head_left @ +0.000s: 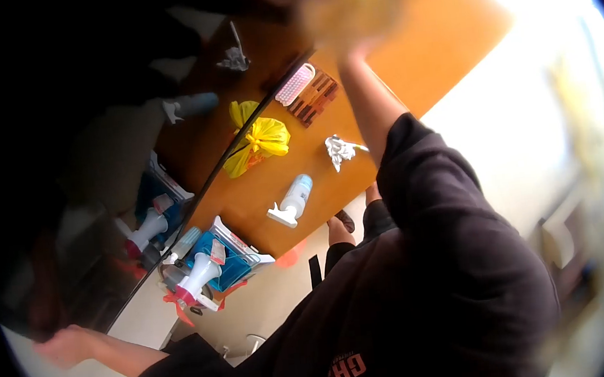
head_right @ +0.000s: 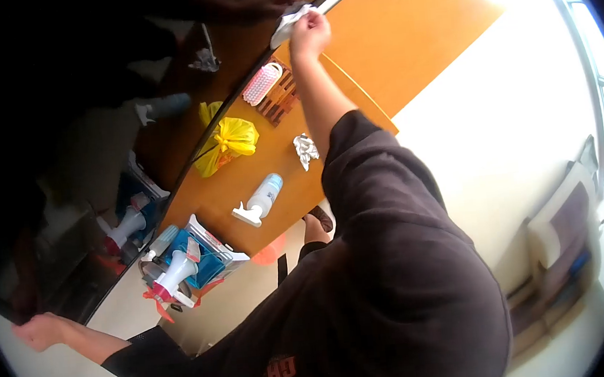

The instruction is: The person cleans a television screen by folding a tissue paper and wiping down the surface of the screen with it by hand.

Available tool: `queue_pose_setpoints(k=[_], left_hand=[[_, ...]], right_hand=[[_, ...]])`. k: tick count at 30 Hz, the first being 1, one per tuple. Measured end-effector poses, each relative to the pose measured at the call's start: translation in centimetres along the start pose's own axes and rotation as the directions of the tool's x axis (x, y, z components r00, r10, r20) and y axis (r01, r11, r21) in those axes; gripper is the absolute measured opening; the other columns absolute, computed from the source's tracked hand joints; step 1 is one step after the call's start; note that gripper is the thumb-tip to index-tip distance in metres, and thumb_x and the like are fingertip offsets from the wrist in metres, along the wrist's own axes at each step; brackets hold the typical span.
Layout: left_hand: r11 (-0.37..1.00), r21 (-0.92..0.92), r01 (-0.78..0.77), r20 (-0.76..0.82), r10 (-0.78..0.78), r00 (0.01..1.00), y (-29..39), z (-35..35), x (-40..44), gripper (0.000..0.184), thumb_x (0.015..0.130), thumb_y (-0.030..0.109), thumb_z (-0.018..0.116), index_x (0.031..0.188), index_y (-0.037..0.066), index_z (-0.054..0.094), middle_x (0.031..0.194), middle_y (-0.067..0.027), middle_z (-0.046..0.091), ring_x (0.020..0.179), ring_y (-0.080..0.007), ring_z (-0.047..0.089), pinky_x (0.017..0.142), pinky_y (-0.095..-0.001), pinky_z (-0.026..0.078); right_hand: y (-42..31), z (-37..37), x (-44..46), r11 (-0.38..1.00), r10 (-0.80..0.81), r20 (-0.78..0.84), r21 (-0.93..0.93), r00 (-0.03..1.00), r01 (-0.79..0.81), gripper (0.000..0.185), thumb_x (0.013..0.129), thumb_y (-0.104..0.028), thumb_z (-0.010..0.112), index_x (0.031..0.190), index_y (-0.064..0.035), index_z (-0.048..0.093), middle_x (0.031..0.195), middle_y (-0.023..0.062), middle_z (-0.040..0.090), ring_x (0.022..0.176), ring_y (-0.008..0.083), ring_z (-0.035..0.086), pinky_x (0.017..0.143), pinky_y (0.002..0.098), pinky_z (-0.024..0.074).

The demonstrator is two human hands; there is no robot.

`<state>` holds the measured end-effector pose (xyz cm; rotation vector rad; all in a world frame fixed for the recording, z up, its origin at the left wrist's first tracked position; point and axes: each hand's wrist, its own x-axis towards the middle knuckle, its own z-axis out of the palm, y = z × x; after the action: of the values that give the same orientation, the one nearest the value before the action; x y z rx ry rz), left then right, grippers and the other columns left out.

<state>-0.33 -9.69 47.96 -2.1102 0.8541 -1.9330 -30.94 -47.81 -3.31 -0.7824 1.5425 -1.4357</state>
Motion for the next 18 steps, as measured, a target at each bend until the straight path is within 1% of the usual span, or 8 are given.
queue_pose_setpoints(k=[3,4,6,9,12,14,15,18], left_hand=[[0.999,-0.044,0.027,-0.037,-0.028,0.999,-0.4,0.4,0.1,0.013,0.087,0.003,0.051,0.098,-0.001,0.056,0.086,-0.0171,0.065,0.076,-0.0394,0.063,0.070,-0.0441,0.053],[0.999,-0.043,0.022,-0.042,-0.024,0.999,-0.3,0.3,0.2,0.013,0.087,0.004,0.051,0.098,-0.001,0.055,0.085,-0.0171,0.065,0.074,-0.0392,0.063,0.069,-0.0439,0.053],[0.998,-0.057,0.026,-0.058,-0.030,0.998,0.0,0.1,0.3,0.013,0.089,0.007,0.050,0.097,-0.002,0.054,0.082,-0.0171,0.064,0.071,-0.0382,0.062,0.066,-0.0433,0.053],[0.984,-0.153,0.096,-0.095,-0.112,0.989,1.4,-0.4,0.3,0.018,0.091,0.011,0.046,0.089,-0.004,0.057,0.078,-0.0175,0.064,0.067,-0.0348,0.062,0.064,-0.0411,0.053],[0.895,-0.331,0.299,-0.057,-0.335,0.940,4.8,-2.0,0.5,0.032,0.093,0.014,0.041,0.077,-0.006,0.059,0.076,-0.0177,0.064,0.065,-0.0309,0.061,0.063,-0.0386,0.053],[0.890,-0.377,0.254,-0.100,-0.312,0.945,4.0,-1.4,0.7,0.039,0.093,0.019,0.042,0.068,-0.004,0.062,0.069,-0.0153,0.062,0.061,-0.0255,0.057,0.061,-0.0358,0.051],[0.887,-0.398,0.232,-0.120,-0.301,0.946,3.6,-1.2,0.6,0.043,0.093,0.021,0.043,0.064,-0.004,0.063,0.066,-0.0141,0.061,0.059,-0.0227,0.055,0.060,-0.0343,0.050],[0.888,-0.363,0.281,-0.127,-0.346,0.929,3.2,-0.9,0.4,0.042,0.092,0.021,0.044,0.063,-0.004,0.062,0.067,-0.0146,0.061,0.059,-0.0226,0.054,0.060,-0.0346,0.050]], right_hand=[[3.7,2.2,-5.9,0.952,-0.131,-0.045,-0.285,0.990,0.113,0.005,0.082,-0.005,0.061,0.087,-0.0025,0.062,0.079,0.0085,0.061,0.072,0.0194,0.060,0.069,0.0310,0.0488],[2.4,1.8,-9.4,0.991,-0.084,-0.047,-0.112,0.995,0.078,0.004,0.082,-0.004,0.061,0.086,-0.0026,0.061,0.080,0.0088,0.059,0.072,0.0206,0.059,0.069,0.0314,0.0485],[0.8,1.6,-14.2,0.992,0.088,0.034,-0.092,0.996,-0.084,0.009,0.081,0.000,0.059,0.089,-0.0019,0.061,0.084,0.0085,0.061,0.073,0.0166,0.060,0.070,0.0299,0.0492],[1.9,1.9,-13.5,0.984,0.165,0.100,-0.090,0.981,-0.157,0.010,0.077,0.003,0.061,0.084,-0.0027,0.059,0.087,0.0099,0.054,0.074,0.0215,0.057,0.069,0.0309,0.0483],[1.2,0.6,-12.1,0.992,0.111,0.237,-0.078,0.965,-0.095,0.010,0.079,0.000,0.062,0.088,-0.0039,0.060,0.086,0.0082,0.060,0.078,0.0173,0.059,0.069,0.0309,0.0495],[1.4,0.0,-10.6,0.992,-0.068,0.263,-0.086,0.962,0.094,0.011,0.077,0.004,0.060,0.085,-0.0034,0.060,0.087,0.0086,0.054,0.075,0.0184,0.057,0.069,0.0301,0.0486],[2.9,0.1,-8.4,0.972,-0.047,0.255,-0.210,0.966,0.103,0.008,0.078,0.003,0.060,0.084,-0.0028,0.061,0.080,0.0063,0.056,0.071,0.0157,0.056,0.067,0.0287,0.0483],[10.4,0.8,-1.0,0.960,-0.249,0.224,-0.072,0.942,0.271,0.004,0.082,-0.001,0.062,0.086,-0.0007,0.060,0.073,0.0049,0.059,0.063,0.0126,0.056,0.058,0.0261,0.0470]])
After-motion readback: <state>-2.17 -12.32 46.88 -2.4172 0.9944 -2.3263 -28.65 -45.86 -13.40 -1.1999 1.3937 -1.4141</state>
